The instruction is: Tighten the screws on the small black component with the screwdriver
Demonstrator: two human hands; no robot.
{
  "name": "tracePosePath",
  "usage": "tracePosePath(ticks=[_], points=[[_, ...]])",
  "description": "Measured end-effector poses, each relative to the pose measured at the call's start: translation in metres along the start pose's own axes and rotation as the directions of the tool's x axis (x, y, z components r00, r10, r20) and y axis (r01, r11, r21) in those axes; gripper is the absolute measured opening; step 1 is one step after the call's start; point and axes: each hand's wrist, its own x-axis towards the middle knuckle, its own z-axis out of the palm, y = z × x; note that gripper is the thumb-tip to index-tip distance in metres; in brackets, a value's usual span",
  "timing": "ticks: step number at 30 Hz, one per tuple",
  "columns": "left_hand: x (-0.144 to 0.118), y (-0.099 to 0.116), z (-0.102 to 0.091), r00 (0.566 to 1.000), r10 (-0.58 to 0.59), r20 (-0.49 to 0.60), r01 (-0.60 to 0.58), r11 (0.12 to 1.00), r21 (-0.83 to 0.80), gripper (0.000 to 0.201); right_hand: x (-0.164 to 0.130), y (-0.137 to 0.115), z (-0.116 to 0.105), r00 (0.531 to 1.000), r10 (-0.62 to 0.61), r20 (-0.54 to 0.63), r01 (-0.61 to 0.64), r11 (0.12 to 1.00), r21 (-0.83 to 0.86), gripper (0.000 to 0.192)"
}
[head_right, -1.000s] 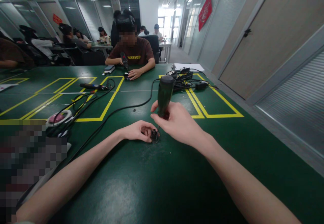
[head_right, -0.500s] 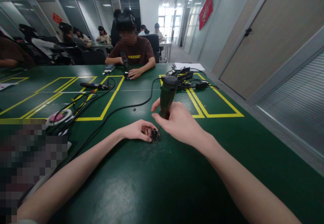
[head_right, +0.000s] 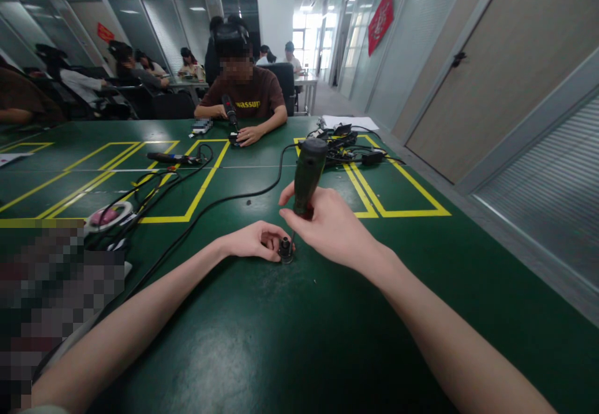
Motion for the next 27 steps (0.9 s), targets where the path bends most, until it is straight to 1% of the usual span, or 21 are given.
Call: tracePosePath(ticks=[10,16,21,27], points=[[0.0017,-0.0048,-0.0013,1.000,0.022,0.005,-0.022,1.000,0.005,0.046,-0.0007,-0.0011,-0.0002,0.999,0.041,0.027,-0.042,0.998,0.041,0.014],[0.0017,-0.0041,-0.0014,1.000,0.020,0.003,-0.020,1.000,0.012,0.046,-0.0004,0.0015,0.0002,1.000,0.023,0.019,-0.023,0.999,0.028,0.011],[0.0011,-0.0020,-0.0010,1.000,0.010,0.008,-0.010,1.000,0.000,0.046,-0.0002,0.0001,0.0000,0.999,0.040,0.019,-0.041,0.998,0.041,0.012],[0.0008,-0.0020,-0.0001,1.000,0.009,-0.002,-0.009,1.000,-0.003,0.046,-0.0005,0.0011,-0.0001,1.000,0.022,-0.002,-0.021,1.000,0.015,0.011]])
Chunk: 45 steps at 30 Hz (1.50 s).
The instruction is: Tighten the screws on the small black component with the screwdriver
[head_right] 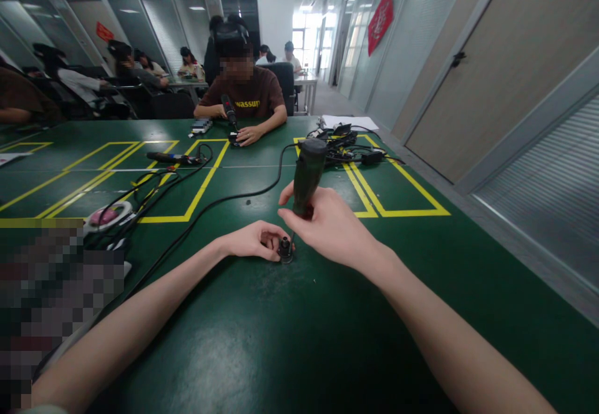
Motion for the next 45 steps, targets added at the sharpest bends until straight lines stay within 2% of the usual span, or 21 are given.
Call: tracePosePath(ticks=[8,12,16,45], points=[[-0.0009,0.0026,0.0000,1.000,-0.014,0.004,0.014,1.000,0.004,0.047,0.0003,0.0008,0.0014,1.000,0.006,0.011,-0.006,1.000,0.007,0.010],[-0.0008,0.0007,-0.0003,1.000,-0.009,0.001,0.009,1.000,-0.001,0.047,-0.0001,0.0029,0.0018,1.000,-0.002,-0.005,0.002,1.000,0.024,0.017],[-0.0013,0.0011,-0.0005,1.000,0.001,0.002,-0.001,1.000,0.014,0.045,-0.0009,0.0017,0.0010,1.000,0.004,-0.012,-0.004,1.000,0.010,0.013],[-0.0007,0.0019,0.0001,1.000,-0.002,-0.006,0.002,1.000,0.019,0.046,-0.0006,-0.0020,0.0007,0.999,0.032,0.013,-0.033,0.998,0.047,0.015]])
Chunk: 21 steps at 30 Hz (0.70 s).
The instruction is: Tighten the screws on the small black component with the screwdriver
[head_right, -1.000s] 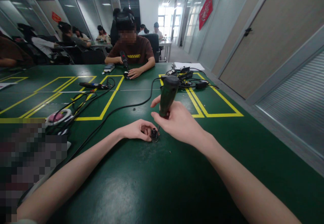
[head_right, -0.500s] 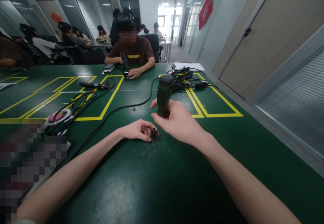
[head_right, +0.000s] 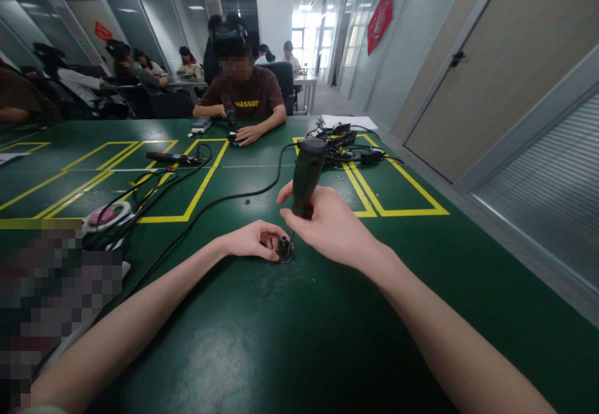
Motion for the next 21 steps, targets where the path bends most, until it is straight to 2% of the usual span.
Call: tracePosePath(ticks=[9,16,21], points=[[0.0005,-0.0010,-0.0004,1.000,-0.002,0.002,0.002,1.000,-0.010,0.046,0.0007,0.0017,-0.0002,1.000,-0.019,0.002,0.019,1.000,-0.004,0.016],[-0.0011,0.0009,0.0000,1.000,0.004,0.007,-0.004,1.000,-0.007,0.045,0.0003,0.0006,-0.0003,1.000,0.005,-0.030,-0.005,1.000,0.002,0.024],[-0.0010,0.0008,-0.0005,1.000,0.008,0.010,-0.008,1.000,0.001,0.046,-0.0001,0.0009,-0.0022,0.999,0.018,-0.049,-0.021,0.998,-0.065,0.022]])
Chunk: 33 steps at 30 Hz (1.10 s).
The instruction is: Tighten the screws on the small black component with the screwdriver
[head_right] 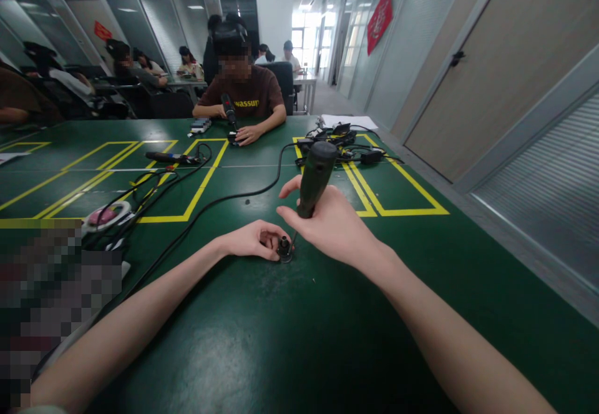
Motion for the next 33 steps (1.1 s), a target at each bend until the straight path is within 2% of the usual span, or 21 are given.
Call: tracePosePath(ticks=[9,24,33], points=[[0.0014,-0.0021,-0.0004,1.000,-0.014,-0.005,0.014,1.000,-0.006,0.045,0.0000,0.0010,0.0021,1.000,-0.010,0.027,0.008,0.998,0.062,0.025],[-0.0005,0.0020,0.0004,1.000,-0.011,-0.007,0.011,1.000,0.020,0.046,-0.0009,-0.0011,0.0015,0.999,0.003,0.048,-0.005,0.999,0.040,0.018],[0.0008,0.0014,0.0008,1.000,-0.008,0.002,0.008,1.000,0.013,0.046,-0.0003,-0.0024,0.0004,0.999,0.008,0.043,-0.010,0.999,0.053,0.022]])
